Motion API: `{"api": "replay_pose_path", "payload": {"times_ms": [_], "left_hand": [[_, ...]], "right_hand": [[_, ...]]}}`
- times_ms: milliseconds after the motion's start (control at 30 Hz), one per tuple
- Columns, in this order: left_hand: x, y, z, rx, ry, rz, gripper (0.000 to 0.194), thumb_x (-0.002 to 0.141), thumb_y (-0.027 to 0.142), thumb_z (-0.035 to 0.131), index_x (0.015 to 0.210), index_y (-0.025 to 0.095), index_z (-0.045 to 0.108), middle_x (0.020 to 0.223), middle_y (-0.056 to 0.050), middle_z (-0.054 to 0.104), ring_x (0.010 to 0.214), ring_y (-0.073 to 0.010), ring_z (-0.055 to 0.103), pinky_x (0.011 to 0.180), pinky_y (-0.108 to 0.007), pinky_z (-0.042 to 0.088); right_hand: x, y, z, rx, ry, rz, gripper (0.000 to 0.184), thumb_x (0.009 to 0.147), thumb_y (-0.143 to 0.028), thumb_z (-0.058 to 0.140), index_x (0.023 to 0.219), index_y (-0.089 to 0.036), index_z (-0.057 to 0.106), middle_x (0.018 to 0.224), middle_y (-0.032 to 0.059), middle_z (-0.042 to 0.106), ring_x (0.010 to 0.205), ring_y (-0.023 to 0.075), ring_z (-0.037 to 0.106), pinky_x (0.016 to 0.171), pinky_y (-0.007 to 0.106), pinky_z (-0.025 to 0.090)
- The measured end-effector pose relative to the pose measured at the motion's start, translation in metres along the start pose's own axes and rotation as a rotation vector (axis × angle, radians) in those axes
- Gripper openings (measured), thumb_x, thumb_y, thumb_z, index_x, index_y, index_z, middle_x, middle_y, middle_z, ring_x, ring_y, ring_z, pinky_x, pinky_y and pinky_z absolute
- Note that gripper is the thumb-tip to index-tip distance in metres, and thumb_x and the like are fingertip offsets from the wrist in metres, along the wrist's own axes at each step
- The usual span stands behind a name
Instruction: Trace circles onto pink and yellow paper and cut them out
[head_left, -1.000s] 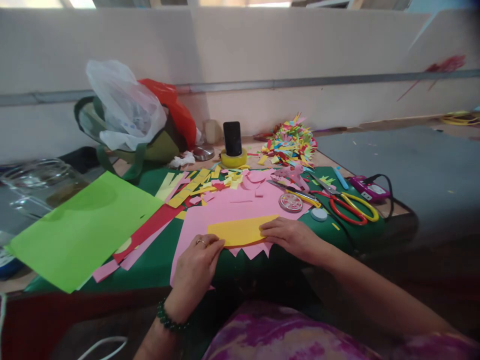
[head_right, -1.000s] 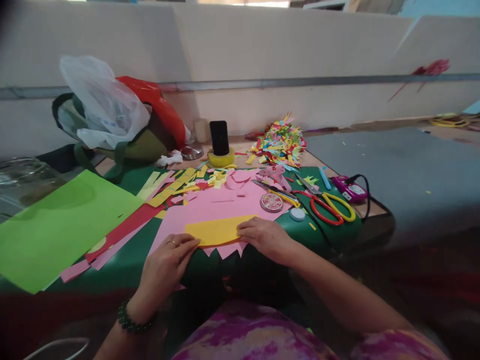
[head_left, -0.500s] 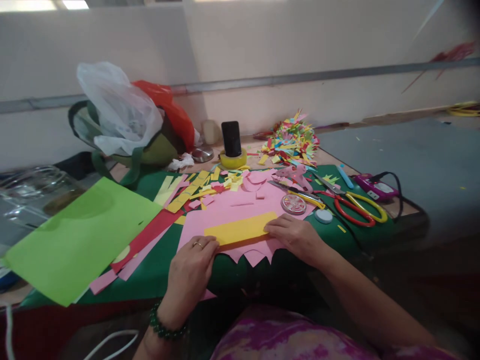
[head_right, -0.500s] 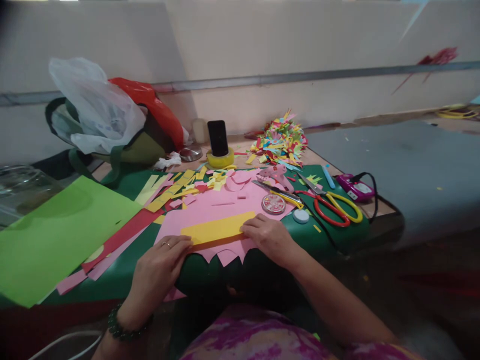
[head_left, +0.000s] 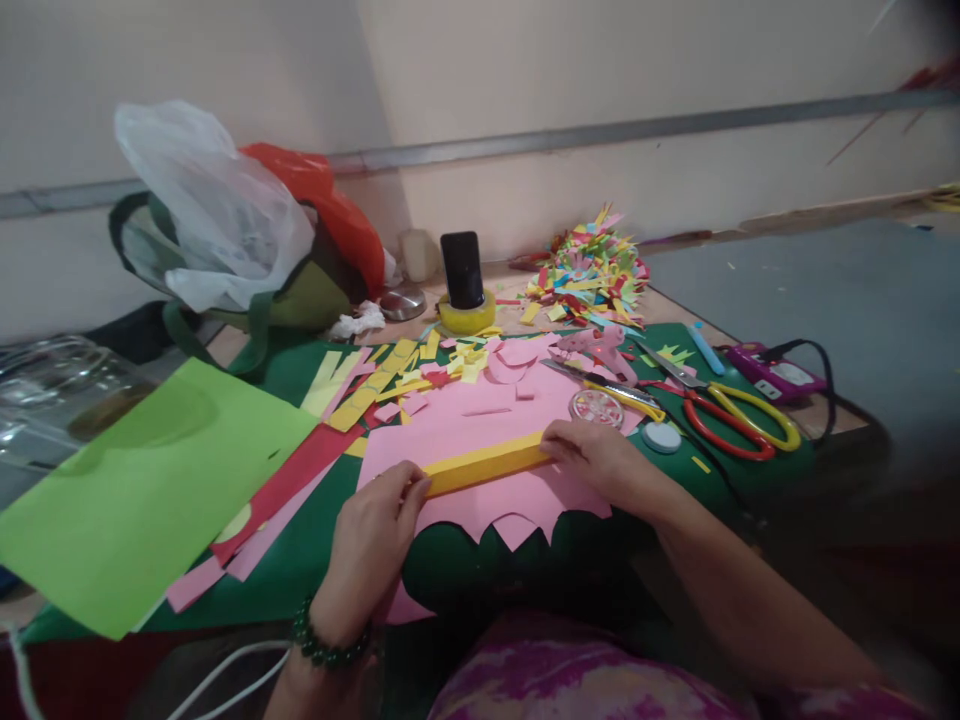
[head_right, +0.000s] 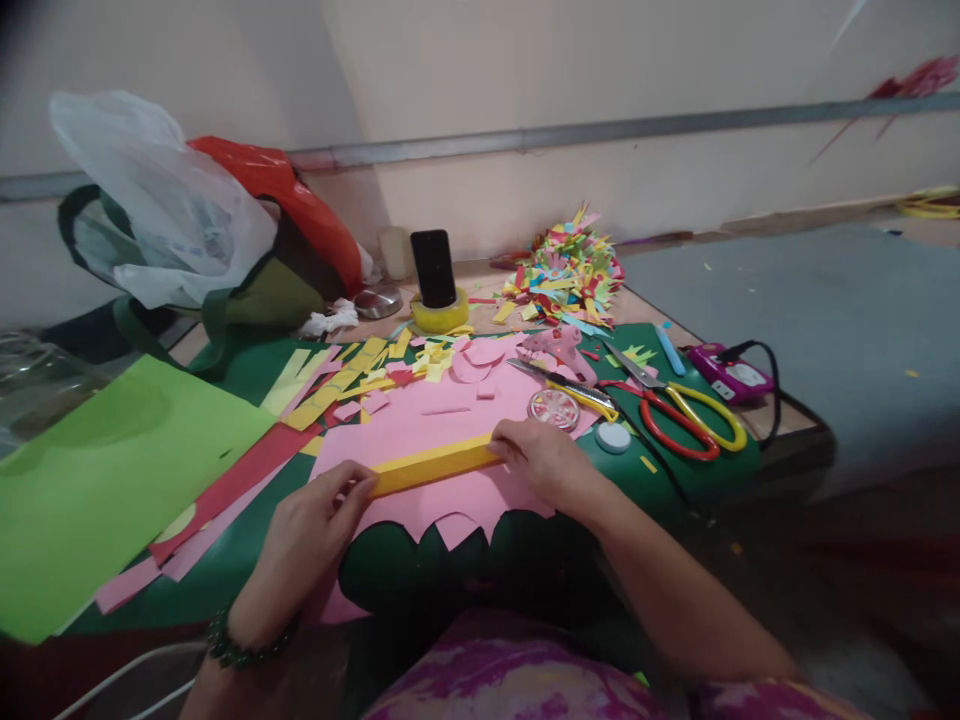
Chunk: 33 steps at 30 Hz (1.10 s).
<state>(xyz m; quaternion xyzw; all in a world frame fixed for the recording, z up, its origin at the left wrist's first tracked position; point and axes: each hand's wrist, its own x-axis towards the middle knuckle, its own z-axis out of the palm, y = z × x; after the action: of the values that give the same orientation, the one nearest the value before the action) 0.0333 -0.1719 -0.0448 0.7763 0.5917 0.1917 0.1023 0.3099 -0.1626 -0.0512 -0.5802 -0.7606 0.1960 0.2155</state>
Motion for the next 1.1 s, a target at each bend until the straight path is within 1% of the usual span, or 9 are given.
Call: {"api": "replay_pose_path", "payload": {"times_ms": [67, 167, 333, 533, 667, 733, 800, 967, 1100], "left_hand": [[0.003, 0.002, -0.001, 0.005, -0.020, -0.051, 0.027, 0.090, 0.039, 0.038, 0.077, 0.024, 0.055, 0.067, 0.001, 0.067, 0.061, -0.0179, 0.062, 0.056, -0.027, 0.039], [0.006, 0.003, -0.001, -0.002, -0.036, -0.084, 0.025, 0.090, 0.040, 0.038, 0.077, 0.024, 0.052, 0.067, 0.001, 0.065, 0.060, -0.0180, 0.060, 0.056, -0.027, 0.038], [0.012, 0.000, 0.005, 0.016, -0.050, -0.097, 0.020, 0.088, 0.036, 0.038, 0.074, 0.024, 0.047, 0.069, 0.000, 0.063, 0.065, -0.0191, 0.060, 0.060, -0.029, 0.039], [0.014, -0.005, 0.011, -0.004, -0.023, -0.076, 0.019, 0.088, 0.033, 0.038, 0.075, 0.024, 0.047, 0.069, 0.000, 0.061, 0.064, -0.0182, 0.059, 0.059, -0.028, 0.040], [0.012, -0.005, 0.009, -0.030, -0.012, -0.052, 0.022, 0.090, 0.036, 0.038, 0.080, 0.024, 0.054, 0.071, 0.000, 0.064, 0.064, -0.0178, 0.060, 0.059, -0.028, 0.042], [0.012, -0.004, 0.005, -0.030, -0.034, -0.030, 0.025, 0.090, 0.041, 0.040, 0.084, 0.024, 0.057, 0.073, 0.000, 0.064, 0.063, -0.0175, 0.060, 0.058, -0.028, 0.042], [0.012, -0.003, 0.000, -0.018, -0.072, -0.005, 0.026, 0.090, 0.043, 0.044, 0.081, 0.024, 0.059, 0.071, 0.000, 0.063, 0.063, -0.0173, 0.060, 0.057, -0.028, 0.042], [0.010, -0.002, -0.009, -0.048, -0.172, 0.053, 0.025, 0.088, 0.041, 0.051, 0.074, 0.025, 0.064, 0.078, 0.001, 0.065, 0.065, -0.0147, 0.061, 0.057, -0.026, 0.043], [0.008, -0.004, -0.008, -0.143, -0.136, 0.131, 0.028, 0.091, 0.036, 0.048, 0.076, 0.027, 0.070, 0.083, 0.000, 0.067, 0.069, -0.0133, 0.063, 0.059, -0.023, 0.044]], "right_hand": [[0.006, -0.003, 0.000, -0.046, -0.024, 0.070, 0.016, 0.091, -0.022, 0.054, 0.084, -0.018, 0.067, 0.080, 0.0044, 0.070, 0.074, 0.0183, 0.062, 0.063, 0.027, 0.042], [0.012, -0.003, 0.000, -0.070, -0.055, 0.138, 0.013, 0.090, -0.024, 0.056, 0.084, -0.019, 0.067, 0.079, 0.0039, 0.069, 0.074, 0.0184, 0.062, 0.061, 0.026, 0.039], [0.012, 0.001, 0.003, -0.087, -0.041, 0.172, 0.014, 0.090, -0.026, 0.057, 0.081, -0.020, 0.064, 0.078, 0.0039, 0.069, 0.073, 0.0183, 0.062, 0.060, 0.026, 0.039], [0.009, 0.008, 0.012, -0.056, 0.019, 0.091, 0.012, 0.089, -0.026, 0.056, 0.080, -0.021, 0.062, 0.078, 0.0029, 0.069, 0.072, 0.0177, 0.062, 0.061, 0.027, 0.042], [0.007, 0.015, 0.015, -0.048, 0.060, -0.005, 0.017, 0.091, -0.028, 0.052, 0.078, -0.021, 0.060, 0.075, 0.0028, 0.067, 0.070, 0.0177, 0.061, 0.060, 0.027, 0.043], [0.005, 0.016, 0.015, -0.039, 0.069, -0.041, 0.019, 0.092, -0.029, 0.050, 0.078, -0.021, 0.059, 0.075, 0.0033, 0.067, 0.071, 0.0184, 0.062, 0.060, 0.028, 0.044], [0.004, 0.017, 0.014, -0.033, 0.075, -0.065, 0.018, 0.093, -0.029, 0.050, 0.079, -0.021, 0.059, 0.076, 0.0037, 0.067, 0.071, 0.0189, 0.062, 0.061, 0.029, 0.045], [0.003, 0.015, 0.009, -0.019, 0.055, -0.137, 0.017, 0.093, -0.026, 0.053, 0.078, -0.021, 0.060, 0.075, 0.0030, 0.067, 0.072, 0.0174, 0.062, 0.061, 0.028, 0.046], [0.003, 0.012, 0.006, -0.011, 0.041, -0.178, 0.019, 0.094, -0.026, 0.053, 0.077, -0.021, 0.060, 0.074, 0.0034, 0.066, 0.072, 0.0171, 0.062, 0.060, 0.027, 0.045]]}}
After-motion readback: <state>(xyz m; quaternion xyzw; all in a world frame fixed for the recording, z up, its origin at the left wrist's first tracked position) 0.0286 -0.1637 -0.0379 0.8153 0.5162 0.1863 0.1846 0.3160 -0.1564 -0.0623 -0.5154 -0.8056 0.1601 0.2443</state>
